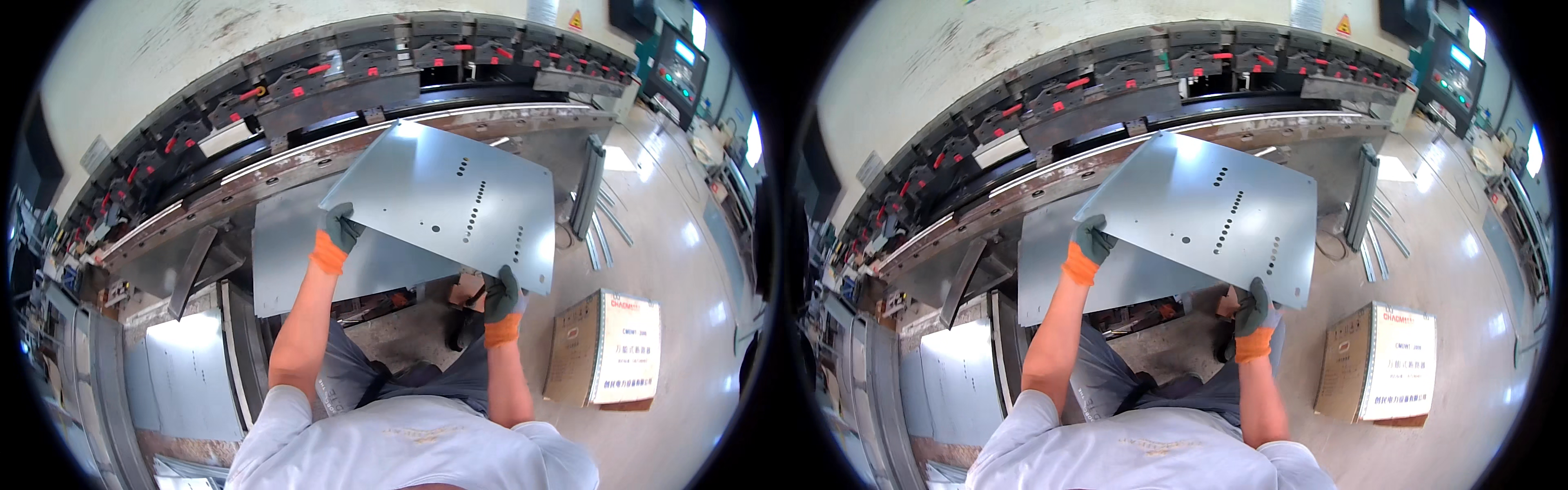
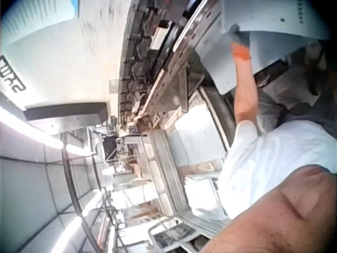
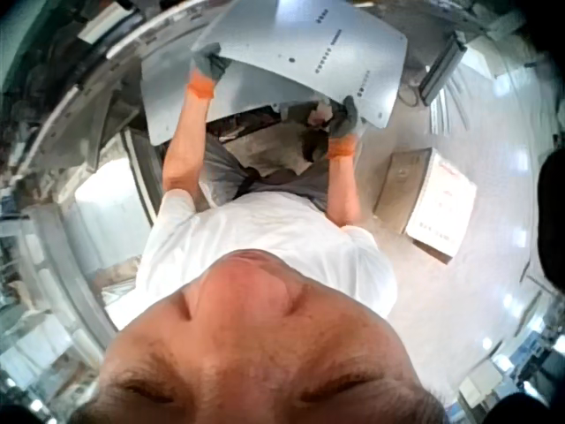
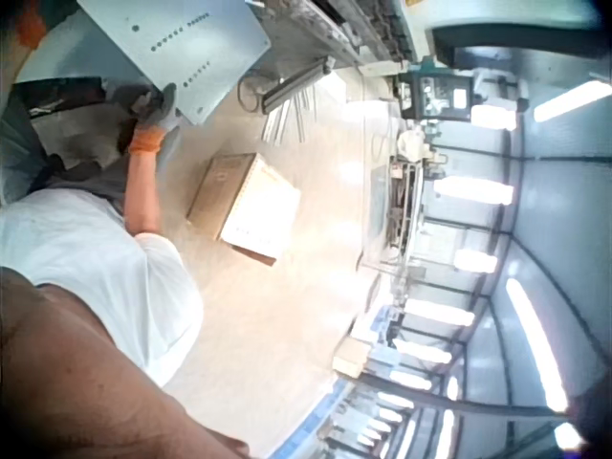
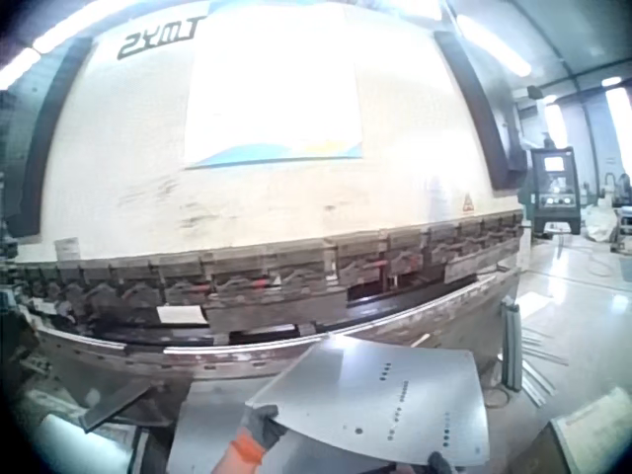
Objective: The person sits on the floor and repeatedly picks up perforated metal panels from a stack, places them into a machine, and then stacks them back. The person wears gloves and handles the panels with both hands.
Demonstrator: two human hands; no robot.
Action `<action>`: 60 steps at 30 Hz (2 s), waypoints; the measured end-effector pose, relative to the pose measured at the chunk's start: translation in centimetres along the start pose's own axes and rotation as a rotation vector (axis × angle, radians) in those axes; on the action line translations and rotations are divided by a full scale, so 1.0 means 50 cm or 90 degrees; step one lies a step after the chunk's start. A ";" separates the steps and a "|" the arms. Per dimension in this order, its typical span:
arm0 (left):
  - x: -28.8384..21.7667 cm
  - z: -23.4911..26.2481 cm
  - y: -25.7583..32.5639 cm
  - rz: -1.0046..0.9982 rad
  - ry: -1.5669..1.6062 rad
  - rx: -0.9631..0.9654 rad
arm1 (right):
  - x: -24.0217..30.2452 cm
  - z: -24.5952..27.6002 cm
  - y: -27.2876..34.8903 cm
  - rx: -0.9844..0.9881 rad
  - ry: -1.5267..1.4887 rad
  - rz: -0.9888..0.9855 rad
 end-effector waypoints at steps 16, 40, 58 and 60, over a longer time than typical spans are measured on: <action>-0.011 0.353 0.185 -0.182 0.130 -0.084 | -0.258 -0.131 -0.102 0.239 -0.056 -0.307; -0.026 0.297 0.150 -0.175 0.145 -0.073 | -0.309 -0.163 -0.194 0.219 -0.019 -0.374; -0.017 0.305 0.126 -0.144 0.202 -0.093 | -0.309 -0.154 -0.217 0.185 -0.044 -0.385; -0.010 0.322 0.119 -0.141 0.194 -0.110 | -0.309 -0.157 -0.215 0.182 -0.047 -0.390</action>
Point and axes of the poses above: each hand's wrist, its own y-axis away from the middle knuckle, its own z-axis out of the back of the hand, x = y × z, the point moved 5 cm from there along -y, towards the middle knuckle, and after that the axes turned 9 degrees about -y, right-handed, at the moved point
